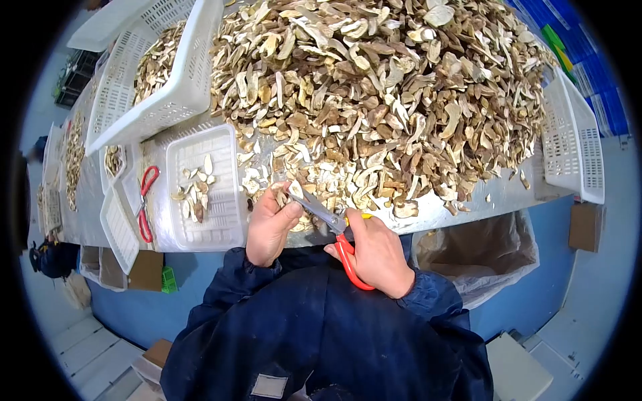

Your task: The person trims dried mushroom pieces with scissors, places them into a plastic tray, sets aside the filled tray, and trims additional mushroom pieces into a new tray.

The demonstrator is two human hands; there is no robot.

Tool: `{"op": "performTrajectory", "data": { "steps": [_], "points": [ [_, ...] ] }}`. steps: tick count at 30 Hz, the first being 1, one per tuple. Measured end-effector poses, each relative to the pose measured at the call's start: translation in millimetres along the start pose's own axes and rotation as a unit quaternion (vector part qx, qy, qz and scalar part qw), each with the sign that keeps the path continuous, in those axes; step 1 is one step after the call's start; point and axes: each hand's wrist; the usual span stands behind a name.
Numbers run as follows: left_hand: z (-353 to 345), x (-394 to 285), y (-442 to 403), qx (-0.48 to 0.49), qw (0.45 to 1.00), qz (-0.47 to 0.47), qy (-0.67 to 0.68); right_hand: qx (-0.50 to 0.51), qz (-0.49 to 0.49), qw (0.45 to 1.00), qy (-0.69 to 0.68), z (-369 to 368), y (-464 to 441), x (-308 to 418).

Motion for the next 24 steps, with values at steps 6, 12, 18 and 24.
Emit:
{"op": "performTrajectory", "data": {
  "steps": [6,12,18,24],
  "points": [
    [12.6,-0.2,7.2,-0.004,1.000,-0.007,0.022,0.045,-0.003,0.998,-0.036,-11.7,-5.2,-2.2],
    [18.8,-7.2,11.7,-0.020,0.996,0.027,0.080,0.091,-0.011,0.991,-0.096,-8.4,-8.6,-9.2],
    [63.4,-33.5,33.3,-0.146,0.978,-0.055,-0.137,0.047,0.007,0.990,-0.131,-2.2,-10.7,-9.6],
    [123.9,-60.9,50.3,-0.290,0.573,-0.134,-0.755,0.033,-0.033,0.988,-0.150,-0.1,-8.6,-21.8]
  ]
}}
Point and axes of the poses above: each hand's wrist, its own y-axis away from the middle knuckle, its own z-axis out of the back of the hand, x = y × z, and after that the axes turned 9 degrees about x, right-handed
